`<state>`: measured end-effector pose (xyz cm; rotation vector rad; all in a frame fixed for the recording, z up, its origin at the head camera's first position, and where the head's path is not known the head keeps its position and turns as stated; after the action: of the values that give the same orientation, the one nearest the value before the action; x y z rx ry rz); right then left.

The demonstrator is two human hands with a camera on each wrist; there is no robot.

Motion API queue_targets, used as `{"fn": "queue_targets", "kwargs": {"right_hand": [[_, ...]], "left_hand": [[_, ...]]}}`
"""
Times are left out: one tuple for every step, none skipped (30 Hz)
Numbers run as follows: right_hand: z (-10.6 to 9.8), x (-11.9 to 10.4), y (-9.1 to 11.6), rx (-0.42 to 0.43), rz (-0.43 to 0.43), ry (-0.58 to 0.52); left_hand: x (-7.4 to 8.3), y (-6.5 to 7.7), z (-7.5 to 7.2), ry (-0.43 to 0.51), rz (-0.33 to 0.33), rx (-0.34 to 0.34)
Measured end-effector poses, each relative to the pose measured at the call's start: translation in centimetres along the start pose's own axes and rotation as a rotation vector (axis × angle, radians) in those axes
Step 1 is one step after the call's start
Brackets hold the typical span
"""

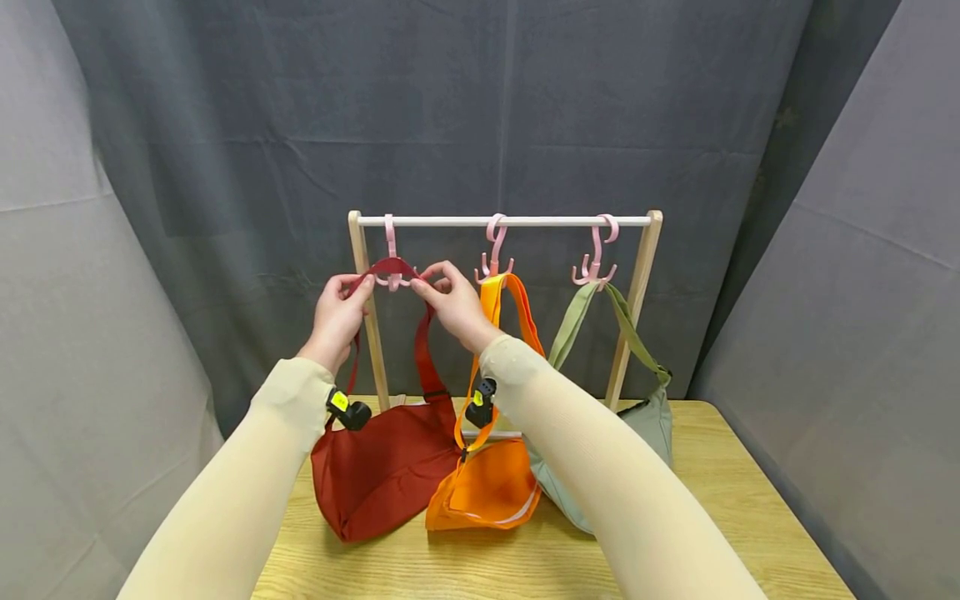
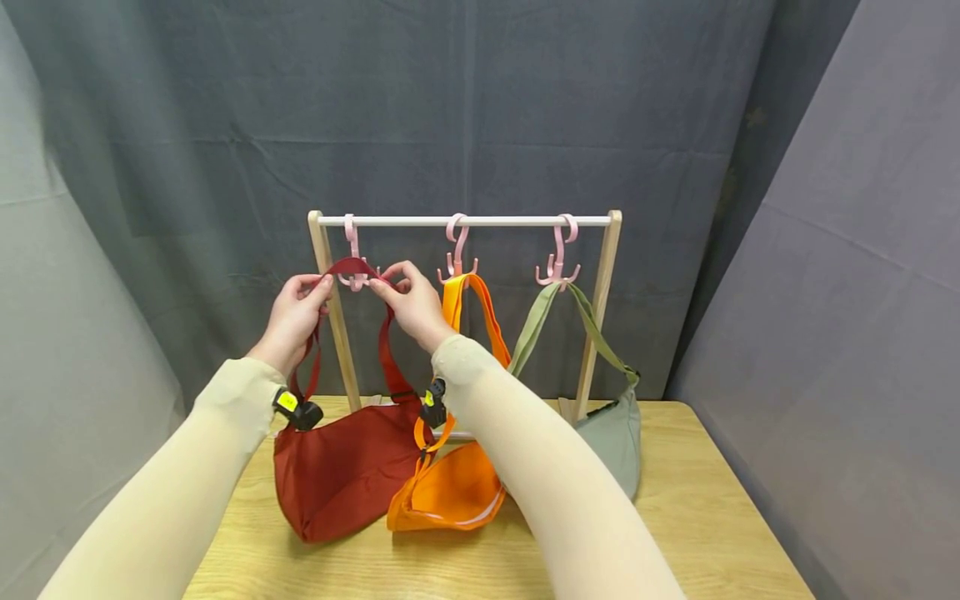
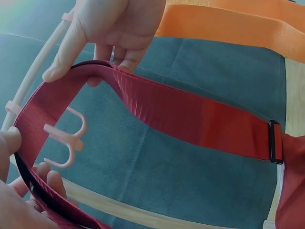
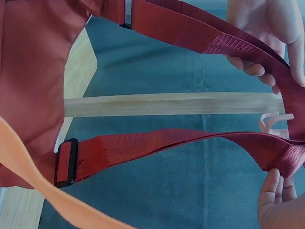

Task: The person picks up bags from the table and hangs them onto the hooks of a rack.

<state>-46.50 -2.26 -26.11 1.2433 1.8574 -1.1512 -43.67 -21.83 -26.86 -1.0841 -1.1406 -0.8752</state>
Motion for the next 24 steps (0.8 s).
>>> {"fn": "queue_targets", "kwargs": {"right_hand": [[0.1,0.0,0.0,-0.001,0.0,-0.001],[0.1,0.1,0.0,-0.001,-0.001,-0.001],[0.1,0.1,0.0,-0.001,0.0,0.001],[0.2,0.1,0.0,-0.001,-0.001,0.003],[0.2,0.1,0.0,-0.001,-0.001,0.004],[0.2,0.2,0.0,-0.001,-0.001,0.004],[0.2,0.2,0.0,-0.002,-0.001,0.005],[0.3,0.2,0.0,-0.003,0.0,0.008],[0.3,0.3,0.0,-0.005,0.001,0.01],[0.3,0.3,0.0,-0.008,0.003,0.013],[0.3,0.4,0.1,-0.01,0.007,0.017],[0.4,0.5,0.1,-0.012,0.01,0.02],[0.4,0.6,0.1,-0.014,0.014,0.023],[0.4,0.7,0.1,-0.017,0.019,0.026],[0.5,0.8,0.1,-0.02,0.023,0.028],[0.5,1.0,0.1,-0.022,0.028,0.029],[0.5,1.1,0.1,-0.025,0.032,0.031],[0.6,1.2,0.1,-0.027,0.035,0.032],[0.6,1.3,0.1,-0.029,0.04,0.035],[0.6,1.4,0.1,-0.032,0.045,0.039],[0.7,1.6,0.1,-0.034,0.05,0.043],[0.7,1.7,0.1,-0.035,0.053,0.047],[0.7,1.8,0.1,-0.037,0.057,0.051],[0.8,1.9,0.1,-0.037,0.059,0.055]], "left_hand": [[-0.1,0.0,-0.1,0.0,-0.003,0.0],[-0.1,0.0,-0.1,0.002,-0.005,0.001],[-0.1,-0.1,-0.1,0.004,-0.004,0.003],[-0.2,-0.1,-0.2,0.005,-0.005,0.004],[-0.2,-0.1,-0.2,0.001,-0.005,0.004],[-0.3,-0.1,-0.2,0.001,-0.005,0.004],[-0.3,-0.1,-0.2,0.0,-0.008,0.003],[-0.4,-0.1,-0.2,-0.002,-0.009,0.002],[-0.5,-0.1,-0.2,-0.006,-0.013,0.001],[-0.5,-0.1,-0.2,-0.012,-0.018,-0.001],[-0.7,-0.1,-0.2,-0.018,-0.023,-0.002],[-0.8,-0.1,-0.2,-0.021,-0.028,-0.002],[-0.9,0.0,-0.2,-0.026,-0.03,-0.003],[-1.0,0.0,-0.2,-0.029,-0.033,-0.003],[-1.1,-0.1,-0.3,-0.031,-0.035,-0.002],[-1.2,-0.1,-0.3,-0.031,-0.036,0.0],[-1.3,-0.1,-0.3,-0.029,-0.036,0.002],[-1.4,-0.1,-0.3,-0.028,-0.035,0.003],[-1.5,-0.1,-0.3,-0.028,-0.036,0.004],[-1.6,-0.1,-0.3,-0.027,-0.038,0.006],[-1.8,-0.1,-0.3,-0.029,-0.039,0.008],[-1.9,-0.1,-0.3,-0.034,-0.041,0.009],[-2.0,-0.1,-0.3,-0.037,-0.043,0.009],[-2.1,-0.1,-0.3,-0.044,-0.044,0.009]]}}
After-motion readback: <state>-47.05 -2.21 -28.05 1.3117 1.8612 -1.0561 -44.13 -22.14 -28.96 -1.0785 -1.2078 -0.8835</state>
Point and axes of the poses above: each hand's wrist, its own y-axis away from the middle knuckle, its own z-axis out of the palm, x = y × z, the point moved 9 cm from there along -y, towards the middle knuckle, and after that the axes turned 10 degrees about y, right-handed, at the moved point
